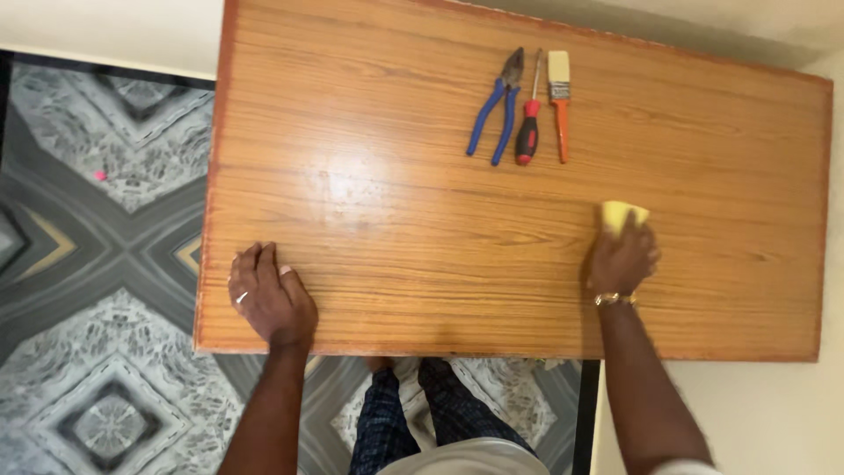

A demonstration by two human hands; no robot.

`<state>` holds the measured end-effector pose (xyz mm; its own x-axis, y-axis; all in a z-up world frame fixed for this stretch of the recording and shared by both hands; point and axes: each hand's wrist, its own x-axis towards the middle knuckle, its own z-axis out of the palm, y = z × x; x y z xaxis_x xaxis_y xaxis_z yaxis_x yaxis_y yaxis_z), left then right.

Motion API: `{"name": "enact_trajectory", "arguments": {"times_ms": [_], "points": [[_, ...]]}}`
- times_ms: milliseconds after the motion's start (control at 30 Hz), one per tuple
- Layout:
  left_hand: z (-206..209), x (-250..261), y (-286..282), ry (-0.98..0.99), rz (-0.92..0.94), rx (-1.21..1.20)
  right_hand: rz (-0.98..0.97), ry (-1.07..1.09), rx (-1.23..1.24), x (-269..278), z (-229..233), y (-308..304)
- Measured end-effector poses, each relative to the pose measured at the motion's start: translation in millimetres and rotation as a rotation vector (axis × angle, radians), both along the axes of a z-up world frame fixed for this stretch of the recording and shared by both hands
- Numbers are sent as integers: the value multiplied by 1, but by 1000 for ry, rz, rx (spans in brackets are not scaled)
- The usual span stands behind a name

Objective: The person wipes a paintbrush, screwdriver, and pliers with a yellow sponge on a wooden table. The person then wipes the table surface with the sponge.

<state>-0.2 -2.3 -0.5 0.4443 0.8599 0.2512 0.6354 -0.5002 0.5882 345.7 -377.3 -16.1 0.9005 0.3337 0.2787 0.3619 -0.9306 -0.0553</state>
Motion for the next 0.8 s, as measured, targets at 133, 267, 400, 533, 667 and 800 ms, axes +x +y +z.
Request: {"name": "enact_trajectory", "arguments": {"times_ms": [133,267,400,533,667,800], "points": [[-7,-2,0,37,-10,-13,78,-34,93,-19,-36,35],[-7,-3,1,43,-41,51,505,214,-58,-161,-51,142],[-10,-6,2,60,-62,29,920,414,-79,-241,-29,141],[-21,-8,2,76,-48,-19,610,235,-96,-136,-45,42],[-23,-11,2,71,-120,57,150,60,-227,-41,-1,-79],[-19,16,-22,87,-254,77,-189,95,-112,-17,25,-130]]}}
